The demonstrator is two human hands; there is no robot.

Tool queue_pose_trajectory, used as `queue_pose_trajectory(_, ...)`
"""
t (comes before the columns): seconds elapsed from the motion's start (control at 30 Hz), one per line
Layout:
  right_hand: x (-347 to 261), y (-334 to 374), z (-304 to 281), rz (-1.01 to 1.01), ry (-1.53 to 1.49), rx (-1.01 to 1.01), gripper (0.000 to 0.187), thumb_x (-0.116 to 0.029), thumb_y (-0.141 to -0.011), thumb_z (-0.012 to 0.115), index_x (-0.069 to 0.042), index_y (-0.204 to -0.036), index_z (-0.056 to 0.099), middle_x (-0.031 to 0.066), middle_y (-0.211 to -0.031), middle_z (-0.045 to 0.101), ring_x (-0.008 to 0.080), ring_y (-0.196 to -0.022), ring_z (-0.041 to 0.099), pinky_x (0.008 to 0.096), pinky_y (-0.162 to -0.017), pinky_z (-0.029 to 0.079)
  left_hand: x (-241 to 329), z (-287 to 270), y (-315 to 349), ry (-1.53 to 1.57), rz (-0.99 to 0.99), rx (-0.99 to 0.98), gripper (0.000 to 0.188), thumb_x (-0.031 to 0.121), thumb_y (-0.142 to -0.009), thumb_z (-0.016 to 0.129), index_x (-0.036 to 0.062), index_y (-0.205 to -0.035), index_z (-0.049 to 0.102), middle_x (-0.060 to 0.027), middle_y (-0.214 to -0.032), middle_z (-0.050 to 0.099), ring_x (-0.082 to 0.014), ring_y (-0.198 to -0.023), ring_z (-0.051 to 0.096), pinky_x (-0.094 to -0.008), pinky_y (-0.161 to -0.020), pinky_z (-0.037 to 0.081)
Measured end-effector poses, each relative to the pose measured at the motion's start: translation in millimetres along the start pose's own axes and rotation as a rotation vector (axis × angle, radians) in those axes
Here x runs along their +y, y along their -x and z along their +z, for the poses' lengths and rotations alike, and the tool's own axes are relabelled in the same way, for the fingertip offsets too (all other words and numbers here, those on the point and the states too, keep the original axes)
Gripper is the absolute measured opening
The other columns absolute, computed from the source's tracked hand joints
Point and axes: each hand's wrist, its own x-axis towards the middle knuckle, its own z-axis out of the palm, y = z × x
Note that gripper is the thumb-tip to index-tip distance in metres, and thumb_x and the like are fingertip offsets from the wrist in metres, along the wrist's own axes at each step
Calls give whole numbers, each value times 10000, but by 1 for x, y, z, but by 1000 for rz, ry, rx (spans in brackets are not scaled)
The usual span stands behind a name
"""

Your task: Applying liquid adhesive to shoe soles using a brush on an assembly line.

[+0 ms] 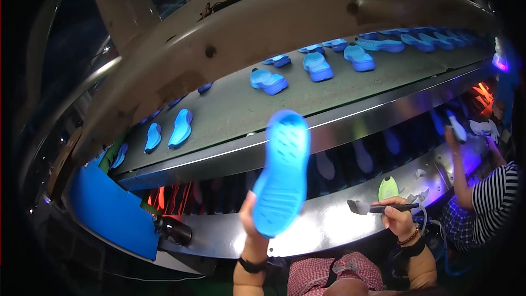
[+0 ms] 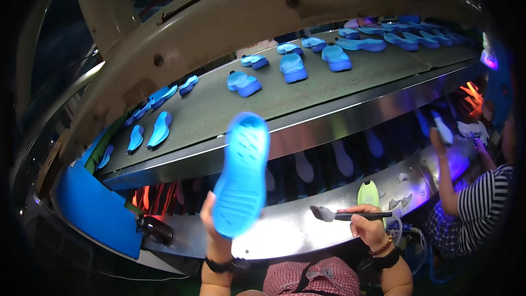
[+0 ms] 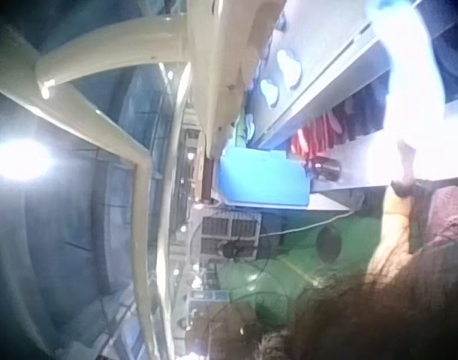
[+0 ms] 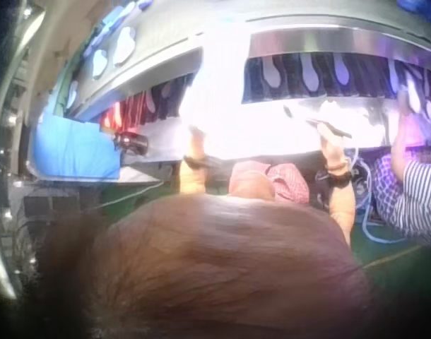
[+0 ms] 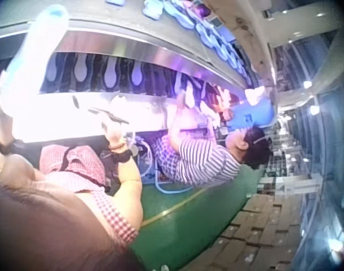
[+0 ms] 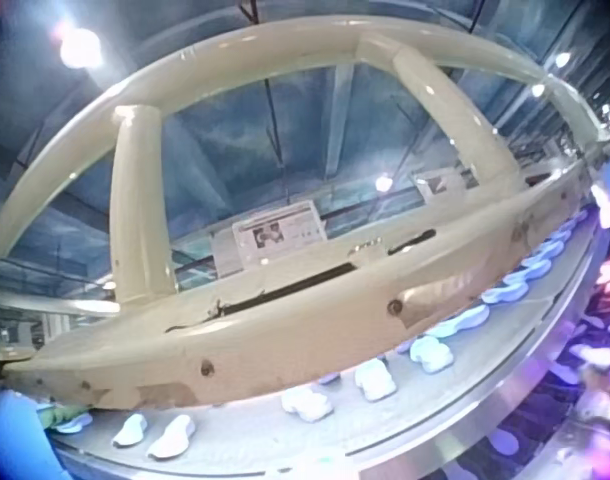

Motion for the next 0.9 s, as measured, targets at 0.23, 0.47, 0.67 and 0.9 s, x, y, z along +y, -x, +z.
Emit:
queue_pose_trajectory(0.23, 24, -2, -12, 134, -5, 28, 202, -24, -829, 535, 71, -999, 591, 168, -944, 641, 98, -522, 536, 194, -492, 452, 100, -19, -139, 478, 475, 391, 706, 514, -864, 301, 10, -1356, 248, -114, -1419, 279, -301, -1304, 278, -542, -1051, 204)
queue_pose_trajectory(0.47, 35, -8, -33, 211, -102, 122, 212, -28, -820, 564, 73, -1005, 590, 121, -861, 644, 107, -519, 544, 199, -491, 451, 113, -16, -204, -777, 228, 536, 810, 427, -813, 539, 24, -1401, 155, -125, -1466, 167, -270, -1345, 188, -459, -1074, 142)
queue_pose_trajectory(0.67, 45, -14, -51, 259, -230, 154, 187, -25, -825, 541, 54, -986, 592, 174, -942, 633, 143, -544, 537, 222, -514, 447, 116, 2, -261, -1843, -125, 552, 768, 340, -725, 642, -44, -1318, 341, -246, -1415, 227, -308, -1319, 251, -354, -1052, 261)
queue_pose_trajectory(0.9, 53, -11, -73, 309, -252, 318, 180, -21, -815, 543, 49, -971, 600, 148, -881, 638, 148, -512, 533, 227, -497, 446, 85, 16, -305, -2286, -127, 242, 945, 411, -661, 687, 106, -1411, 200, -182, -1461, 146, -319, -1355, 135, -430, -1079, 183)
